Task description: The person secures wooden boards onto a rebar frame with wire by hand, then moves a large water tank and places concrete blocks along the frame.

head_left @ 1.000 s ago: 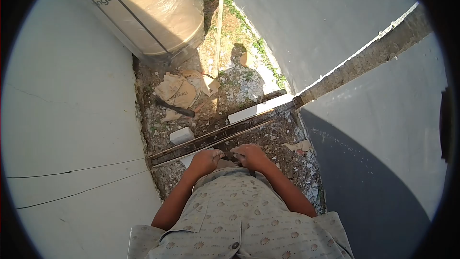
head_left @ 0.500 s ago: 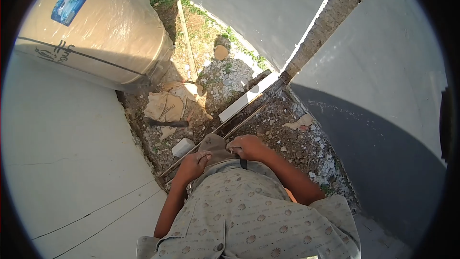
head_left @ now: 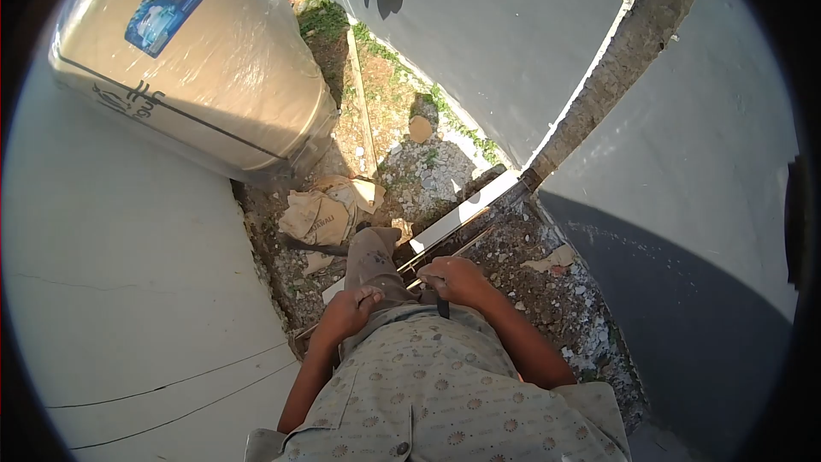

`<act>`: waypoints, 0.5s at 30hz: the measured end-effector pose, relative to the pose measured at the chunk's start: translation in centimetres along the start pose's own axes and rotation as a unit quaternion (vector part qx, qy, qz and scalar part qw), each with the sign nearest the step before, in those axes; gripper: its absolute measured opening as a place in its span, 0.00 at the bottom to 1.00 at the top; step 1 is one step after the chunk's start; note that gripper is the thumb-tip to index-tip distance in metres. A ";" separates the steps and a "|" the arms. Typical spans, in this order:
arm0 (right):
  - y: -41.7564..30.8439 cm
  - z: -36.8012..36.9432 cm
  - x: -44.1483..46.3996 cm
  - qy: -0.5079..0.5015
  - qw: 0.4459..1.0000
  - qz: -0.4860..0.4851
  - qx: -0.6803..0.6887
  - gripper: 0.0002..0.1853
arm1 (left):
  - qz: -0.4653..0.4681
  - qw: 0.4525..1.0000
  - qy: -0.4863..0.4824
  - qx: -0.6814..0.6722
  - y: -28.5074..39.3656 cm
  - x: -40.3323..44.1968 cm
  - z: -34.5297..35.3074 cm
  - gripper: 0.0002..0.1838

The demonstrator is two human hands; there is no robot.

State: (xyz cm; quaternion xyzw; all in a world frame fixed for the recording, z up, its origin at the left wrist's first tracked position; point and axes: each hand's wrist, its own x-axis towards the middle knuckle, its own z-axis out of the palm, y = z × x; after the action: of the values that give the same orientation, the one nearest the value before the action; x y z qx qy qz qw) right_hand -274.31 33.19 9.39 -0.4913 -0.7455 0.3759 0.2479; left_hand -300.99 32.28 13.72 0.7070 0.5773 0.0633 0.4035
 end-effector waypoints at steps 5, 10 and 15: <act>2.4 -0.5 3.9 0.040 0.999 -0.005 0.021 0.10 | 0.003 0.998 0.020 -0.054 -0.7 4.3 -2.5 0.13; 2.5 -2.2 11.6 0.021 0.999 0.040 0.013 0.10 | -0.048 0.996 0.009 -0.073 -3.9 8.7 -7.0 0.14; 4.4 -1.5 22.4 -0.008 0.999 0.041 -0.028 0.09 | -0.029 0.991 -0.026 -0.132 -8.2 18.1 -10.2 0.14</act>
State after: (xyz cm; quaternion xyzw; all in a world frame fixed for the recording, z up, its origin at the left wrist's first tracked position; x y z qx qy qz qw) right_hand -279.61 55.30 6.72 -0.5255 -0.7370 0.3682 0.2127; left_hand -307.04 53.10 8.44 0.6323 0.5732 0.1089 0.5097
